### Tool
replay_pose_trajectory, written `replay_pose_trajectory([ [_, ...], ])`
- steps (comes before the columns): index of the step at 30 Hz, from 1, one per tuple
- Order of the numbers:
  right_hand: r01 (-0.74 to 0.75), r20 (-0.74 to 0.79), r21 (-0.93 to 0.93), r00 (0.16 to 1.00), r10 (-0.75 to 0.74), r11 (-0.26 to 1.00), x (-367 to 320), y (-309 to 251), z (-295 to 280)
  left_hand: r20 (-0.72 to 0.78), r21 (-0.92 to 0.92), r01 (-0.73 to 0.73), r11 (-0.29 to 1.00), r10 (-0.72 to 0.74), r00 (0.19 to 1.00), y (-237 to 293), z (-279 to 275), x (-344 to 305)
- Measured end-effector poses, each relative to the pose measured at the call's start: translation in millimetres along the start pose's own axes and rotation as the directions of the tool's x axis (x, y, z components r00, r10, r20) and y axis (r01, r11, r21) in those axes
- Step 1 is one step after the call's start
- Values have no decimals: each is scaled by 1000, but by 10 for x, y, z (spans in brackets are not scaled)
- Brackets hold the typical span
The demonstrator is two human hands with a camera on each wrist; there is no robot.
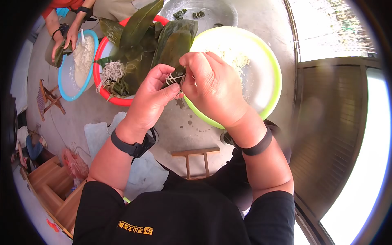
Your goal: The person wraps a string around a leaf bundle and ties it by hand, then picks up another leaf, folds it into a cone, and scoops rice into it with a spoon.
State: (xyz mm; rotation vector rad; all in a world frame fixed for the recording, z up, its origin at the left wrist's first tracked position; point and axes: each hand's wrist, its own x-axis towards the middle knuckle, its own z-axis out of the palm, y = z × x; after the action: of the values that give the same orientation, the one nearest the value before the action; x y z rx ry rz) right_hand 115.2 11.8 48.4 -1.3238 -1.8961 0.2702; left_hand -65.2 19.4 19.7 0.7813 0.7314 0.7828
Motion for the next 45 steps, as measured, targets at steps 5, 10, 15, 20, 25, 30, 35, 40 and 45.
replay_pose_trajectory([
  [5, -104, 26, 122, 995, 101, 987, -11, -38, -22, -12, 24, 2, 1000, -2, 1000, -8, 5, -3],
  [10, 12, 49, 145, 999, -19, 989, -53, -93, 5, -31, -118, 18, 993, -21, 999, -44, -42, 31],
  [15, 14, 39, 120, 999, -18, 993, -47, -62, 20, -19, -131, 37, 991, -40, 999, -30, -50, 20],
  [20, 22, 20, 32, 1000, -23, 999, -28, 13, 2, -1, -80, 67, 995, -67, 998, -39, -32, 14],
  [25, 20, 47, 70, 999, -23, 997, -44, -15, -16, -5, -103, 60, 993, -61, 998, -18, -35, 10],
  [30, 21, 42, 78, 999, -25, 997, -58, 14, 4, -21, -85, 53, 995, -55, 998, -34, -36, 20],
  [35, -19, 41, 145, 999, 13, 989, -57, 9, -12, -15, -80, 59, 995, -61, 998, -34, -57, 28],
  [40, 19, 62, 124, 998, -27, 992, -57, -13, 14, -29, -116, 42, 992, -46, 999, -57, -54, 39],
  [45, 26, 80, 113, 996, -35, 993, -55, 21, 27, -27, -97, 54, 994, -57, 998, -22, -65, 32],
])
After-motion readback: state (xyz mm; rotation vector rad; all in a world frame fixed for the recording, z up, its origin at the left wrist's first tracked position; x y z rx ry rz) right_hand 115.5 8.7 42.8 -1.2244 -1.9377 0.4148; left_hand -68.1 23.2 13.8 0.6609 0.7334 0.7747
